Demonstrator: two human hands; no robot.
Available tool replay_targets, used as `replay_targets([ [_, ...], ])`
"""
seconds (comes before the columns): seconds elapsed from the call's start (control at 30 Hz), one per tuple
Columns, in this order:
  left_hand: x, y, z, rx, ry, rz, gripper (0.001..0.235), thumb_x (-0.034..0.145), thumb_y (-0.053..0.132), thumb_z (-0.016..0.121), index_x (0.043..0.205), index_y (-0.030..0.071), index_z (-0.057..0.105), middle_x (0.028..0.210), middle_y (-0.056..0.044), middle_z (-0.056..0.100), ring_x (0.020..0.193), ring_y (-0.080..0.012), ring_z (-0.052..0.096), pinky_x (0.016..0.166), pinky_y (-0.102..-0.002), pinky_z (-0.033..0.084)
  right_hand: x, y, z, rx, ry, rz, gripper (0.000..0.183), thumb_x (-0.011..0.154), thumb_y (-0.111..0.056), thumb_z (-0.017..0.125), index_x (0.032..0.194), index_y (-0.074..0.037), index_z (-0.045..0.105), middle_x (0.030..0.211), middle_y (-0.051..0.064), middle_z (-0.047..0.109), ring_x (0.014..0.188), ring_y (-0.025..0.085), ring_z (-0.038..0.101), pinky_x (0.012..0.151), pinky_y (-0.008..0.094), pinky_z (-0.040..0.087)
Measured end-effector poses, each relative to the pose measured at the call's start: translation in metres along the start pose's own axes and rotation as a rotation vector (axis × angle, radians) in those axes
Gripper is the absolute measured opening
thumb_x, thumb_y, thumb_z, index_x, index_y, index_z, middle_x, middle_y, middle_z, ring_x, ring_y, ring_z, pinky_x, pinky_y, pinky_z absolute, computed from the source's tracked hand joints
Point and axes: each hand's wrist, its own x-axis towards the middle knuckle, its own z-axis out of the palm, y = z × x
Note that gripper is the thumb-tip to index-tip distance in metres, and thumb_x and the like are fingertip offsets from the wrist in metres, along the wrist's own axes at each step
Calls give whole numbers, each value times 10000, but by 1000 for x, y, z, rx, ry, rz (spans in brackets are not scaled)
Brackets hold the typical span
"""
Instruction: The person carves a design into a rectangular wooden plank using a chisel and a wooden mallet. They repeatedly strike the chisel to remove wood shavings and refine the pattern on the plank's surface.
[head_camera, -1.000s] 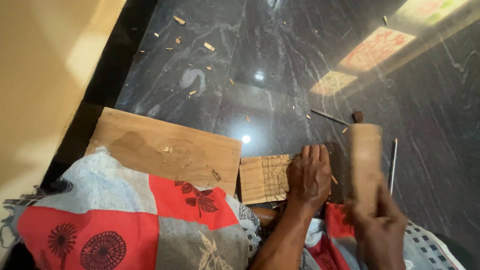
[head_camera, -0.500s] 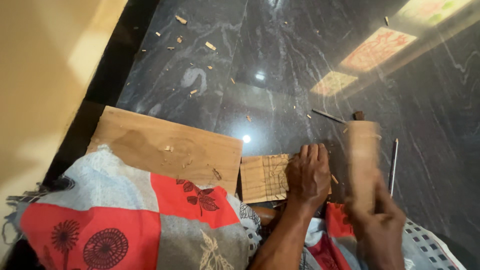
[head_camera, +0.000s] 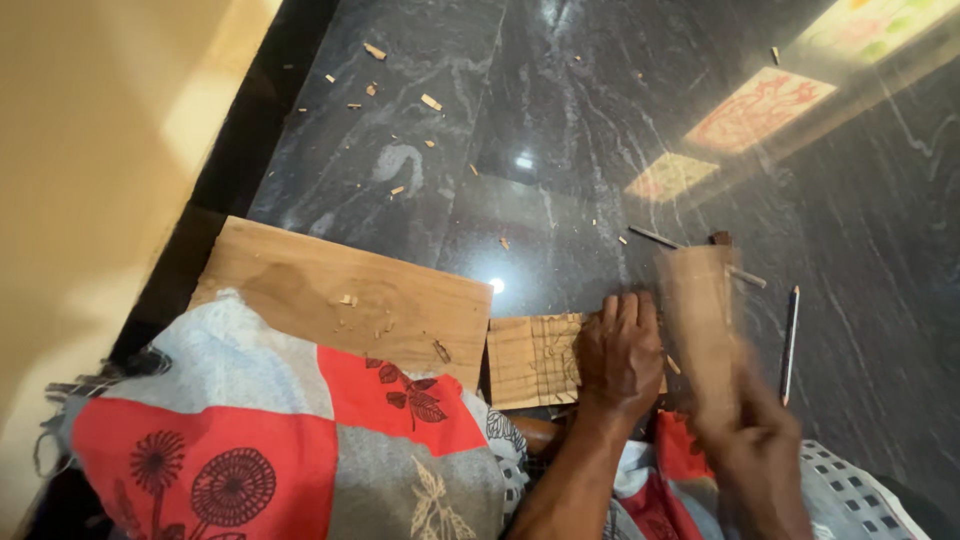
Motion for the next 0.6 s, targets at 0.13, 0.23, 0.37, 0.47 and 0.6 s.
replay_targets([
  [0.13,3,1,2,15,59,11,311,793,35,640,1094,-43,635,976,-140,628,959,-319,613,799,-438,522,13,5,-5,17,106,-72,630,891,11,646,1510,-36,543,993,90,684,682,115,610,557,265,492],
  [0.23,1,1,0,21,45,-21,231,805,35,636,1032,-10,629,957,-137,625,955,-324,611,777,-444,514,12,3,-5,-252,-18,-18,562,843,41,659,1403,15,640,943,167,714,675,158,628,556,319,500],
  [0.37,2,3,0,5,63,-55,130,907,61,631,1026,10,627,970,-131,626,963,-318,606,774,-438,512,0,1,5,5,80,-48,743,831,-3,656,1562,-70,535,1054,91,712,684,122,605,557,274,484],
  [0.47,0,0,-4,18,84,-36,127,889,64,626,1005,12,624,994,-145,629,977,-324,608,762,-439,508,-5,-3,8,-45,91,-93,740,823,16,666,1544,-57,513,1111,78,701,739,122,641,589,274,514],
  [0.6,2,0,-1,13,127,-13,216,953,111,631,1118,-28,638,1001,-137,634,972,-316,609,789,-441,511,1,-3,5,-25,88,-84,777,857,32,683,1600,-65,480,1102,134,686,727,152,628,572,282,497],
])
